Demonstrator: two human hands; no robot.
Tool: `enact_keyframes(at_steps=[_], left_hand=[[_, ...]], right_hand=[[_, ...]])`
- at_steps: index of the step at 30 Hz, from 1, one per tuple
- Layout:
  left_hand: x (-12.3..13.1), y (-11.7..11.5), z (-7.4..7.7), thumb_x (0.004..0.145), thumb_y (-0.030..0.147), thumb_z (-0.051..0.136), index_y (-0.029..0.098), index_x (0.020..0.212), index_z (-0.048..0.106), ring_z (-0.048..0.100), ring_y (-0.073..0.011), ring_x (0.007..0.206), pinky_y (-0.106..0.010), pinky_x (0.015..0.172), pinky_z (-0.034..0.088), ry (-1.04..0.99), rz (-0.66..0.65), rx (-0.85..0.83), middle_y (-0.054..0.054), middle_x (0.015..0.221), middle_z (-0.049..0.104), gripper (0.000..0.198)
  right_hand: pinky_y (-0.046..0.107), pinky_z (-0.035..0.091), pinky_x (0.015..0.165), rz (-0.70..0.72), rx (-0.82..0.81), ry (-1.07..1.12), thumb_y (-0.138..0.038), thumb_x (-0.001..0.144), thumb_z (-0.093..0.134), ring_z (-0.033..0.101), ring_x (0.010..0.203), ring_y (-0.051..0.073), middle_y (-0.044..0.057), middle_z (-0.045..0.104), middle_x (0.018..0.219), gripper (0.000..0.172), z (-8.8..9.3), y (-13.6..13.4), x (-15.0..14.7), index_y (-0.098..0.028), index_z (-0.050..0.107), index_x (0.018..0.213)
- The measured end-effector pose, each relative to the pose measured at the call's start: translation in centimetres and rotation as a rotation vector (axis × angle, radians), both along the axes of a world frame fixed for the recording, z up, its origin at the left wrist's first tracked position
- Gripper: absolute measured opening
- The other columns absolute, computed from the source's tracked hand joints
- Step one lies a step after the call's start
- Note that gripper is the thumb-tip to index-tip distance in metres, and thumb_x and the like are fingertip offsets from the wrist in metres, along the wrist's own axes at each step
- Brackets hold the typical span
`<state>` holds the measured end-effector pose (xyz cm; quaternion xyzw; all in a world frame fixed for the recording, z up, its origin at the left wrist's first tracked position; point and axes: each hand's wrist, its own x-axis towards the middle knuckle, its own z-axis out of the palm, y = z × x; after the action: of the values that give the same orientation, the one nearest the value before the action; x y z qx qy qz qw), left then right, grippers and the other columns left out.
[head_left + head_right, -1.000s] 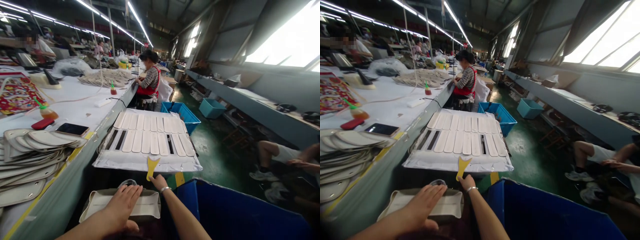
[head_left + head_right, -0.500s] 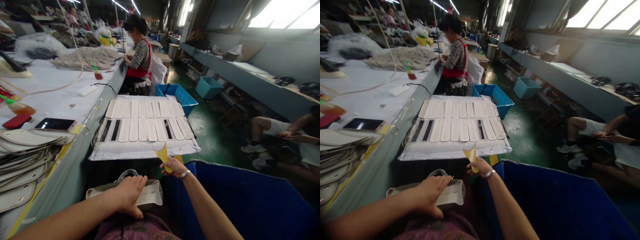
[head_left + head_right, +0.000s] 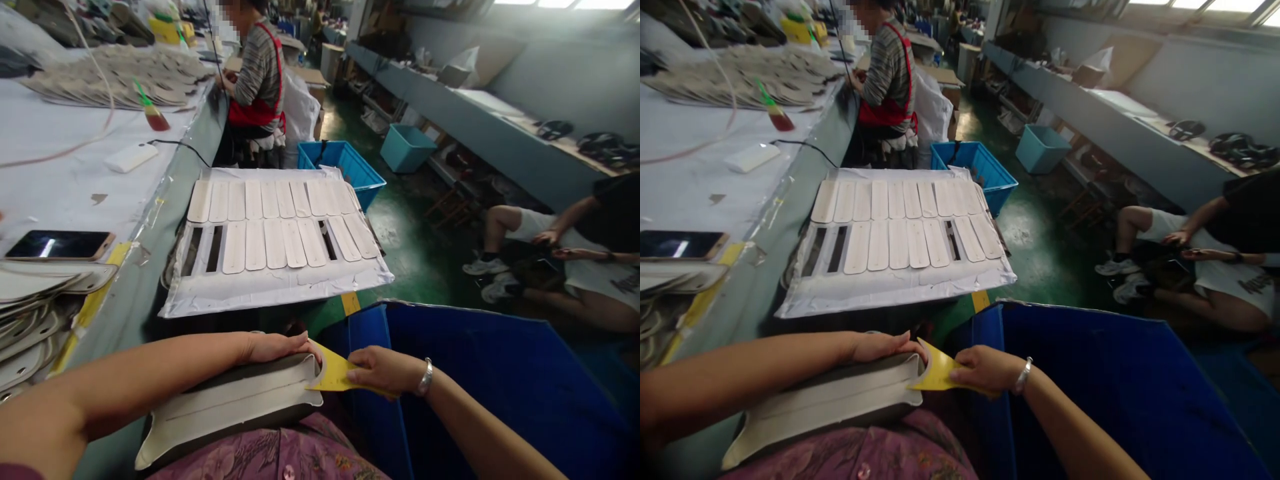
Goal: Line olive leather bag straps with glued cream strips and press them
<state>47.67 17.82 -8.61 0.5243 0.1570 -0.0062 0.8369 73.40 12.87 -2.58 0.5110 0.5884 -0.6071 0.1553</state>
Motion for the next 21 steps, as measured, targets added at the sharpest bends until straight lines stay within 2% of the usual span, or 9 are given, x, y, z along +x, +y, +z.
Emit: enact_keyframes(at_steps=[3, 5, 8, 10, 14, 18, 21], left_hand=[[-0.3, 0.0, -0.4, 0.088, 0.064, 0.008, 0.029, 0.113, 0.061, 0.059, -0.0148, 0.093, -0.028, 0.093, 0.038, 0.030, -0.025, -0.130, 0.001, 0.108, 0.063, 0.069], [-0.3, 0.1, -0.6, 0.086, 0.067, 0.006, 0.025, 0.114, 0.062, 0.060, -0.0157, 0.090, -0.029, 0.092, 0.037, 0.068, -0.018, -0.245, -0.001, 0.105, 0.065, 0.075], [0.0, 0.3, -1.2, 0.077, 0.078, 0.003, 0.015, 0.108, 0.064, 0.061, -0.0189, 0.080, -0.031, 0.085, 0.042, 0.149, 0.035, -0.466, -0.006, 0.090, 0.067, 0.093], [0.2, 0.3, -1.7, 0.074, 0.080, 0.000, 0.010, 0.102, 0.066, 0.060, -0.0200, 0.075, -0.032, 0.081, 0.043, 0.182, 0.077, -0.586, -0.009, 0.080, 0.066, 0.100], [0.4, 0.3, -2.4, 0.080, 0.075, 0.014, 0.007, 0.098, 0.065, 0.059, -0.0191, 0.075, -0.031, 0.081, 0.042, 0.132, 0.137, -0.730, -0.009, 0.080, 0.065, 0.087], [-0.1, 0.0, -3.1, 0.085, 0.064, 0.034, 0.007, 0.106, 0.061, 0.059, -0.0181, 0.085, -0.029, 0.088, 0.039, 0.038, 0.177, -0.781, -0.010, 0.092, 0.065, 0.066], [-0.6, -0.1, -3.3, 0.089, 0.050, 0.041, 0.007, 0.113, 0.058, 0.059, -0.0182, 0.096, -0.029, 0.095, 0.035, -0.035, 0.206, -0.804, -0.011, 0.101, 0.064, 0.052]], right_hand=[[0.019, 0.032, 0.047, 0.182, 0.258, -0.077, -0.038, 0.082, 0.052, 0.050, 0.054, 0.009, 0.000, 0.059, 0.068, 0.022, 0.1, 1.5, -1.9, -0.017, 0.059, 0.085], [0.020, 0.034, 0.051, 0.203, 0.393, -0.140, -0.031, 0.085, 0.048, 0.055, 0.063, 0.012, 0.002, 0.064, 0.077, 0.019, 0.0, 2.2, -3.5, -0.018, 0.061, 0.092], [0.025, 0.035, 0.056, 0.154, 0.555, -0.291, -0.036, 0.093, 0.030, 0.060, 0.068, 0.016, 0.007, 0.066, 0.077, 0.041, -0.7, 2.4, -5.6, -0.017, 0.064, 0.080], [0.027, 0.034, 0.057, 0.151, 0.687, -0.397, -0.042, 0.094, 0.026, 0.061, 0.069, 0.018, 0.008, 0.067, 0.074, 0.051, -1.4, 2.3, -6.6, -0.017, 0.063, 0.071], [0.028, 0.031, 0.061, 0.183, 0.901, -0.422, -0.040, 0.094, 0.030, 0.060, 0.069, 0.016, 0.005, 0.066, 0.071, 0.047, -2.6, 2.3, -7.3, -0.018, 0.062, 0.067], [0.028, 0.029, 0.062, 0.221, 1.019, -0.331, -0.038, 0.093, 0.034, 0.057, 0.066, 0.013, 0.003, 0.063, 0.068, 0.043, -3.5, 3.3, -7.2, -0.018, 0.060, 0.065], [0.028, 0.027, 0.062, 0.281, 1.065, -0.251, -0.038, 0.093, 0.035, 0.055, 0.063, 0.012, 0.002, 0.062, 0.064, 0.044, -3.7, 3.9, -7.0, -0.018, 0.058, 0.062]])
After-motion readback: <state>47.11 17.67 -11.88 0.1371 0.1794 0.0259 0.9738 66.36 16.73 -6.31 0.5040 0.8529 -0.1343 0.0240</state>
